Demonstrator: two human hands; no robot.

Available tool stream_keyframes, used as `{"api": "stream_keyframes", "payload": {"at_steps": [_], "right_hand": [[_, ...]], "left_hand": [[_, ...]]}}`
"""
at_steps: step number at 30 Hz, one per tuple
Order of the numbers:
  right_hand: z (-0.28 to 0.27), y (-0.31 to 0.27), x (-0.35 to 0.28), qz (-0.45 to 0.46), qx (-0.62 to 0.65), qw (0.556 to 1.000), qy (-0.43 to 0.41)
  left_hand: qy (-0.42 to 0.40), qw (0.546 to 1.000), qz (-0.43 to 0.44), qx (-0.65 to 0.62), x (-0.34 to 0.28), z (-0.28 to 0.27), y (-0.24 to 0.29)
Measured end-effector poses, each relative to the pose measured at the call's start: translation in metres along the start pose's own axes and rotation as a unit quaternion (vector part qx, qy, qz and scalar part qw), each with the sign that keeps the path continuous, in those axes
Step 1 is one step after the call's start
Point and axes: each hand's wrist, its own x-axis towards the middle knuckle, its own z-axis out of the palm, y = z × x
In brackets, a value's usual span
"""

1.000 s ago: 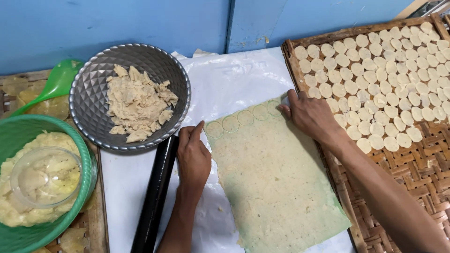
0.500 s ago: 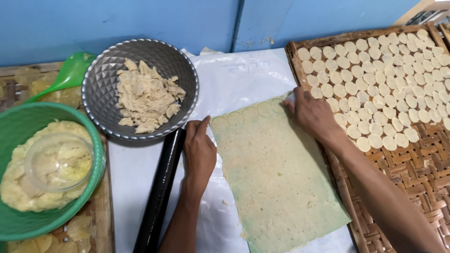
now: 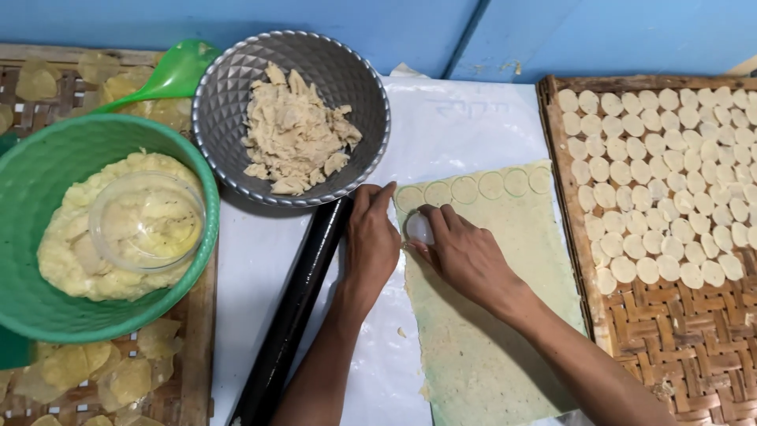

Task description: Using a rolling pin to flatten dough and a small round cutter to stamp out circles of dough on a workbench.

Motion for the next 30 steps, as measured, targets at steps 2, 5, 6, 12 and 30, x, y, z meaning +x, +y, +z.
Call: {"api": "stream_keyframes", "payload": {"at_steps": [2, 5, 6, 12, 30], "right_hand": [[0.002, -0.002, 0.005, -0.007, -0.013, 1.0, -0.01], [0.003, -0.007, 0.01, -0.017, -0.052, 0.998, -0.02], [0.003, -0.009, 0.012, -0.025, -0.079, 0.996, -0.021], [0.031, -0.008, 0.019, -0.009, -0.157, 0.987, 0.016], [0.023, -0.006, 0.014, -0.039, -0.125, 0.991, -0.007]], "left_hand": [[0.004, 1.0, 0.001, 0.007, 0.0, 0.0, -0.002], [0.005, 1.0, 0.004, 0.011, 0.0, 0.001, -0.002], [0.005, 1.0, 0.005, 0.01, 0.0, 0.001, -0.003], [-0.023, 0.999, -0.013, -0.019, 0.003, -0.012, 0.009], [-0.014, 1.0, -0.004, -0.006, -0.001, -0.001, -0.002]]}}
